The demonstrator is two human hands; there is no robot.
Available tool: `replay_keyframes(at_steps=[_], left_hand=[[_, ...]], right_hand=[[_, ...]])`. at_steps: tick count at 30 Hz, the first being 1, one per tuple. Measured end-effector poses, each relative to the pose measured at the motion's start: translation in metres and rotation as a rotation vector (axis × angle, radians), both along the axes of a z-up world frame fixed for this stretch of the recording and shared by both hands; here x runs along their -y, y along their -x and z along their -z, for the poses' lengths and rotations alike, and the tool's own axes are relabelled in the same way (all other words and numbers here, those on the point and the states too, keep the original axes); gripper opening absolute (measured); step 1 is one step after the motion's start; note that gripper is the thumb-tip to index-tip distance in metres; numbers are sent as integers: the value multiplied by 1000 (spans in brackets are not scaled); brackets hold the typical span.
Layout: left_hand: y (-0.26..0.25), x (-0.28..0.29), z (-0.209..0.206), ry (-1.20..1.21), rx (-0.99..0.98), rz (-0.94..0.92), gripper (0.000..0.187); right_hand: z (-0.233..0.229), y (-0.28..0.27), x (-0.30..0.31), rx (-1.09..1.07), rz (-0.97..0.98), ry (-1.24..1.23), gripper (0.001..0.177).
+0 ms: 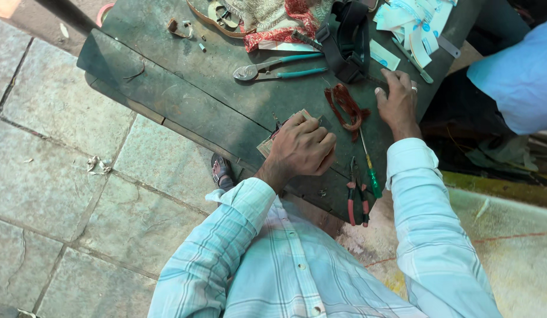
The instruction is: The person works on a small electrical component, likely a motor or generator stator, at a cluttered workbench. They use pliers to strip and twist copper wire, a screwdriver to adjust parts, and a hammer to tap a metal rod into the component. The person repeatedly handles the component and wires throughout the clip.
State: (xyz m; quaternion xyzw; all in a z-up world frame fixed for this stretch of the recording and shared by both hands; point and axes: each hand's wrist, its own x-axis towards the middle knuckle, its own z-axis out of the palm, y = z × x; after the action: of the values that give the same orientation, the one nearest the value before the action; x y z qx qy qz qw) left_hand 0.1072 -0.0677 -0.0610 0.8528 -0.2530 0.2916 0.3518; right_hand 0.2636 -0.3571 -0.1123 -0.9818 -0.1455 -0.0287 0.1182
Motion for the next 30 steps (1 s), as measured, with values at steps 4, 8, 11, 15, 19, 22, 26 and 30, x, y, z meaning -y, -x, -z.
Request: replay_keyframes(at_steps=[4,8,11,15,19,22,26,30], left_hand=[[0,2,4,-44,-36,-37,20],[1,5,6,-118,-54,-91,20],[-1,3,4,-104,-21,-104,18],[0,1,4,-122,-18,-107,18],[-1,0,1,-109,-33,-96,19],[0,-2,-1,-110,-47,-80,20],[-2,-3,-5,-127,-13,-72,20],[-1,-7,-6,-138,-22,-56,22]], right_hand=[[23,-21,-1,-39,48,139,36],[30,-23,-1,35,-63,219,18],[15,-19,-1,13,-151,241,20],[-14,1,-2,-161,-186,-6,28],[-46,33,4,-660,-11,-260,32],[-61,67,12,-784,-44,-378,32],[-68,120,30,-677,-123,-615,31],[-62,189,34,-667,80,-1139,30]])
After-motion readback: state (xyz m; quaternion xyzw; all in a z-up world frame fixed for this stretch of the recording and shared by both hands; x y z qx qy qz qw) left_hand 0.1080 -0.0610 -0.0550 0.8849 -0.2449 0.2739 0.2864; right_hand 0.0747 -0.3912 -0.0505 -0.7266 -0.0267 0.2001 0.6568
